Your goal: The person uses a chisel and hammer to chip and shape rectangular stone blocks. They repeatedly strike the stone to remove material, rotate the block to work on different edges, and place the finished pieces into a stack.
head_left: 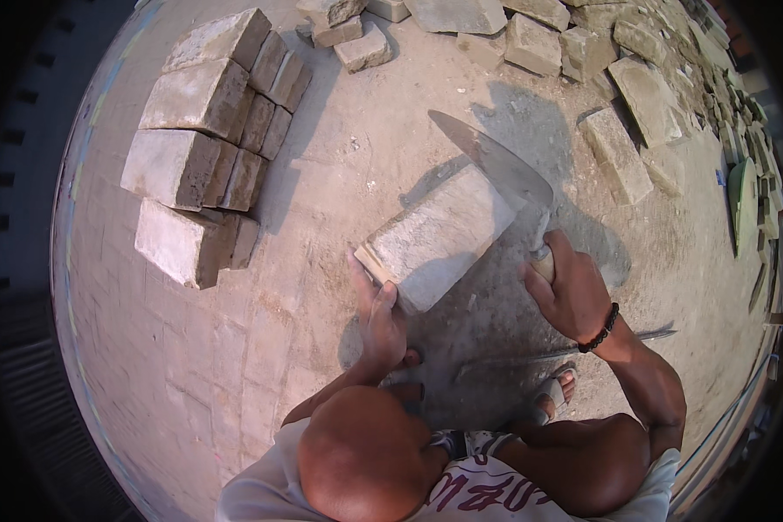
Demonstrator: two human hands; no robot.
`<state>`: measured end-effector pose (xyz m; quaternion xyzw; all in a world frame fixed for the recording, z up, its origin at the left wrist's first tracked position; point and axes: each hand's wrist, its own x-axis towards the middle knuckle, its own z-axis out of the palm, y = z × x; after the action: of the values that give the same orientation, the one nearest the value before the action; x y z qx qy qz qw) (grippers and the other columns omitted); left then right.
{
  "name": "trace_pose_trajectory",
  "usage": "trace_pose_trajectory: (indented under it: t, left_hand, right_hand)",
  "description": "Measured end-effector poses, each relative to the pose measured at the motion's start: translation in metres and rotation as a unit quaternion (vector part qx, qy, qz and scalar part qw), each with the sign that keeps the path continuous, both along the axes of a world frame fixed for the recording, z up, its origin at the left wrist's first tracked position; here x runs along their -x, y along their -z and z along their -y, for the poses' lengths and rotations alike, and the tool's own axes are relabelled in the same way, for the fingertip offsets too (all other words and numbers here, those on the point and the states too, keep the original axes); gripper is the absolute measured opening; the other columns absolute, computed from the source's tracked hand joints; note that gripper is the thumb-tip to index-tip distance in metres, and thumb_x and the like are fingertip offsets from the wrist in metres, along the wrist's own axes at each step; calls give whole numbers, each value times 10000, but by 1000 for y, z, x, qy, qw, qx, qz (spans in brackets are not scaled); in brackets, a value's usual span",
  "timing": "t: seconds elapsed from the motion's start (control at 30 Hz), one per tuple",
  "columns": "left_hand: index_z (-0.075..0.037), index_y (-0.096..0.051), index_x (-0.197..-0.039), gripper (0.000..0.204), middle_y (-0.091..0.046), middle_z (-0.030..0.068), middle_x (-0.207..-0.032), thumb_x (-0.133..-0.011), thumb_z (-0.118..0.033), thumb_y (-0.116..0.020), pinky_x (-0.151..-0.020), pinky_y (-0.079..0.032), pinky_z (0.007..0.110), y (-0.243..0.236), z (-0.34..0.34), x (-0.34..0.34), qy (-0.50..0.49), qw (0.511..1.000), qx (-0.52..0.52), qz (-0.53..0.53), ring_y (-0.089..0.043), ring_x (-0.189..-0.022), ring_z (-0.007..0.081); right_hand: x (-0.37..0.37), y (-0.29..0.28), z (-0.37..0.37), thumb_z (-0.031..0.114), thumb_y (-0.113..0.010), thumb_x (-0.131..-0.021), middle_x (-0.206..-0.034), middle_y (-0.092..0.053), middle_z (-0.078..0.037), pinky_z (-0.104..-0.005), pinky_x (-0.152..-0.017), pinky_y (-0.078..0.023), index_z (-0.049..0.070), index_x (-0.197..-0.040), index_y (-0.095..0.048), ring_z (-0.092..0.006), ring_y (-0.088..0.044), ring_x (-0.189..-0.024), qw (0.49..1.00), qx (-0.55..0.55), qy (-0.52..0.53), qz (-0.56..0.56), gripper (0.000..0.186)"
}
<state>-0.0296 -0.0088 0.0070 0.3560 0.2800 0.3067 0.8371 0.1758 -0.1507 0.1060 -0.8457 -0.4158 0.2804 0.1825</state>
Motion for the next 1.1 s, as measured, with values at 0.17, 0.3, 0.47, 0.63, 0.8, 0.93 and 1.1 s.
trace_pose_trajectory:
  t: [0.17,0.3,0.47,0.63,0.8,0.93,1.1]
  left_hand:
    - [-61,183,-1553,915,-100,185,-1616,-951,-174,-497,-1203,-142,401,9,1,-3,17,1000,-4,3,-196,-1473,284]
    - [-72,169,-1559,900,-108,175,-1616,-950,-195,-481,-1201,-155,415,7,-8,6,25,999,-2,-24,-205,-1469,284]
    - [-87,145,-1568,881,-121,161,-1615,-941,-181,-466,-1195,-193,432,6,-2,1,21,1000,19,-4,-232,-1461,290]
    - [-123,120,-1580,870,-137,161,-1611,-922,-147,-449,-1194,-208,445,2,-3,0,12,999,34,-1,-251,-1458,303]
    - [-130,112,-1583,875,-143,165,-1610,-909,-139,-447,-1197,-204,451,8,-3,4,0,999,42,-5,-247,-1462,308]
    - [-116,116,-1581,882,-138,170,-1610,-901,-148,-446,-1196,-204,448,8,-6,-2,8,999,44,3,-245,-1463,315]
    - [-100,123,-1577,883,-123,173,-1615,-902,-151,-444,-1199,-195,445,11,-4,9,10,1000,14,-4,-236,-1466,317]
  right_hand:
    - [11,45,18,302,-595,-952,-763,-638,-276,-533,-670,-499,-39,-1121,-501,-480,-642,-784,996,33,-80,19,392]
    - [-4,-16,-16,316,-586,-958,-811,-653,-270,-523,-697,-515,-33,-1110,-512,-459,-654,-802,1000,1,-5,-11,387]
    - [12,28,5,280,-634,-928,-741,-626,-262,-517,-645,-495,-46,-1076,-501,-474,-634,-725,997,-2,-80,9,381]
    - [16,8,1,296,-630,-930,-763,-629,-250,-526,-674,-487,-40,-1093,-496,-469,-638,-766,997,-58,-57,-16,397]
    - [15,8,-3,311,-625,-931,-840,-628,-290,-523,-663,-491,-43,-1090,-502,-479,-634,-755,992,24,-109,-58,407]
    - [22,2,-5,297,-602,-944,-900,-636,-288,-514,-705,-502,-22,-1105,-513,-470,-641,-807,993,-49,-106,0,368]
    - [10,-13,-25,299,-577,-957,-952,-652,-256,-524,-781,-503,-16,-1107,-524,-452,-644,-888,996,62,-59,-24,353]
